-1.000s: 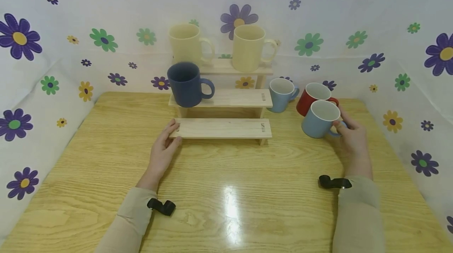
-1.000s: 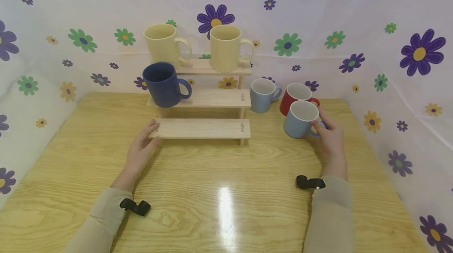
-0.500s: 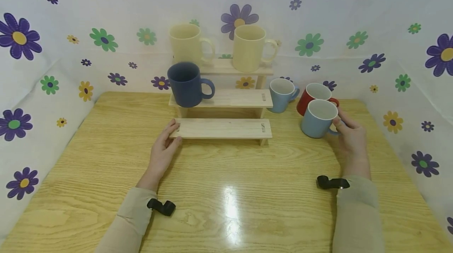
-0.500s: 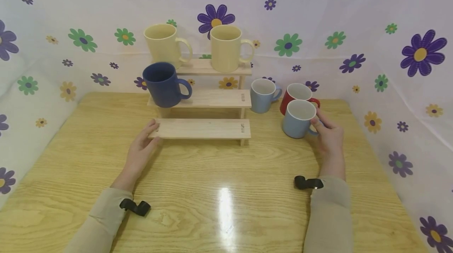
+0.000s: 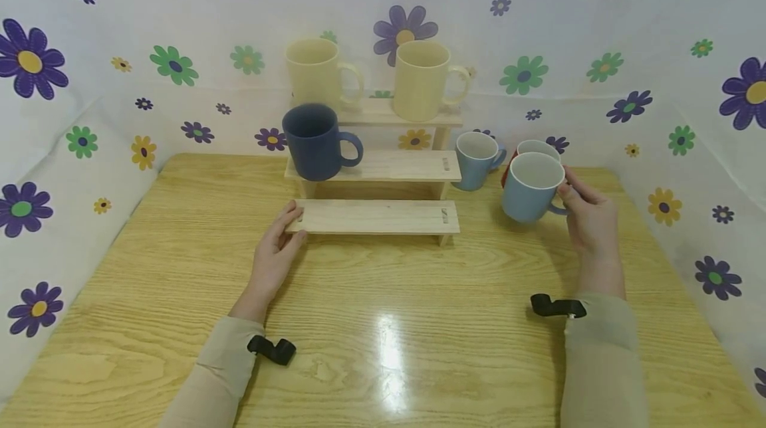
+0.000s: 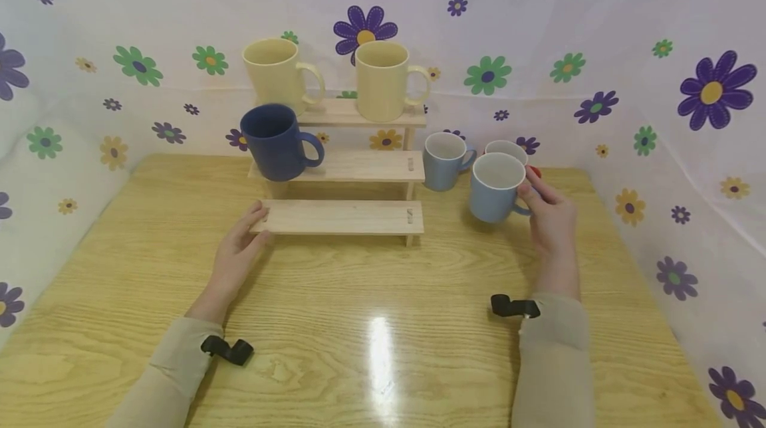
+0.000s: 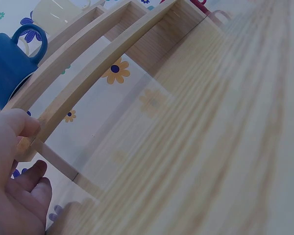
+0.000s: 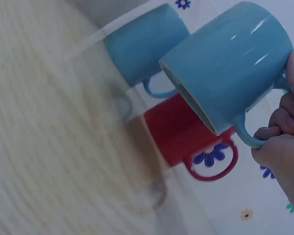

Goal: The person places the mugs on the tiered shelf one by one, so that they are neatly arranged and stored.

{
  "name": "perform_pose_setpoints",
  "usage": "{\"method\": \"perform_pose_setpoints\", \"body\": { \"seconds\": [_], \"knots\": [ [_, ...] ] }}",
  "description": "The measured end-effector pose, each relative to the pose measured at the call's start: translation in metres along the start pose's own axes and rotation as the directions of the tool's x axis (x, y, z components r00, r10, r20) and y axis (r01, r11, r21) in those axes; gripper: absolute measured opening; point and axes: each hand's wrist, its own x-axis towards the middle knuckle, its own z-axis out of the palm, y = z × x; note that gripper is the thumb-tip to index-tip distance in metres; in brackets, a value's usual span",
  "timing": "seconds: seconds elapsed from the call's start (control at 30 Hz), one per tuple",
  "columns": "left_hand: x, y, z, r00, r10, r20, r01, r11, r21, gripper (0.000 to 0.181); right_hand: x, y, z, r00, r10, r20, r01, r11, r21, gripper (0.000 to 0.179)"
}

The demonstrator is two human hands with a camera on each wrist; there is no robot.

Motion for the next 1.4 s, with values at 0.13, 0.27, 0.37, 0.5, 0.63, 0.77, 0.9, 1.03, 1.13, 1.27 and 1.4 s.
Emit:
{"method": "perform_pose_setpoints", "body": {
  "seconds": [0.13, 0.27, 0.37, 0.5, 0.63, 0.77, 0.9, 1.03, 1.13, 1.27, 1.4],
  "knots": [
    [0.003, -0.016, -0.001, 1.0, 0.004, -0.008, -0.004, 1.0, 0.003, 0.045, 0.0, -0.004, 0.014, 0.999, -0.046, 0.014, 0.046, 0.999, 0.029, 0.028],
    [0.004, -0.027, -0.001, 1.0, 0.012, -0.017, -0.012, 1.0, 0.001, 0.045, -0.003, -0.007, 0.029, 0.997, -0.081, 0.006, 0.081, 0.996, 0.037, 0.027],
    [0.004, -0.027, -0.001, 1.0, 0.019, -0.017, -0.019, 1.0, 0.007, 0.045, -0.006, -0.008, 0.042, 0.994, -0.107, -0.006, 0.107, 0.994, 0.032, 0.027],
    [0.004, -0.022, -0.001, 1.0, 0.004, -0.015, -0.004, 1.0, 0.003, 0.045, -0.011, -0.007, 0.059, 0.989, -0.15, 0.005, 0.15, 0.989, 0.01, 0.027],
    [0.001, -0.008, 0.0, 1.0, 0.003, -0.007, -0.003, 1.0, -0.014, 0.044, -0.015, -0.004, 0.075, 0.981, -0.189, 0.05, 0.189, 0.982, -0.001, 0.026],
    [-0.002, 0.005, 0.0, 1.0, -0.007, 0.004, 0.007, 1.0, -0.018, 0.044, -0.015, 0.001, 0.093, 0.978, -0.193, 0.079, 0.194, 0.981, -0.011, 0.025],
    [-0.001, 0.004, 0.0, 1.0, -0.003, 0.003, 0.003, 1.0, -0.024, 0.044, -0.012, 0.009, 0.113, 0.984, -0.156, 0.087, 0.159, 0.987, -0.019, 0.023],
    [0.002, -0.014, -0.001, 1.0, 0.008, -0.008, -0.008, 1.0, -0.019, 0.044, -0.007, 0.023, 0.13, 0.983, -0.158, 0.089, 0.161, 0.986, -0.032, 0.021],
    [0.005, -0.025, -0.002, 1.0, 0.01, -0.011, -0.01, 1.0, -0.011, 0.044, -0.002, 0.033, 0.141, 0.982, -0.172, 0.08, 0.175, 0.984, -0.044, 0.021],
    [0.003, -0.019, -0.001, 1.0, 0.017, -0.007, -0.017, 1.0, -0.017, 0.044, 0.004, 0.042, 0.153, 0.983, -0.17, 0.077, 0.175, 0.982, -0.069, 0.022],
    [-0.001, 0.001, 0.0, 1.0, -0.004, -0.001, 0.004, 1.0, -0.006, 0.044, 0.008, 0.048, 0.161, 0.983, -0.155, 0.095, 0.163, 0.983, -0.088, 0.022]
  ]
}}
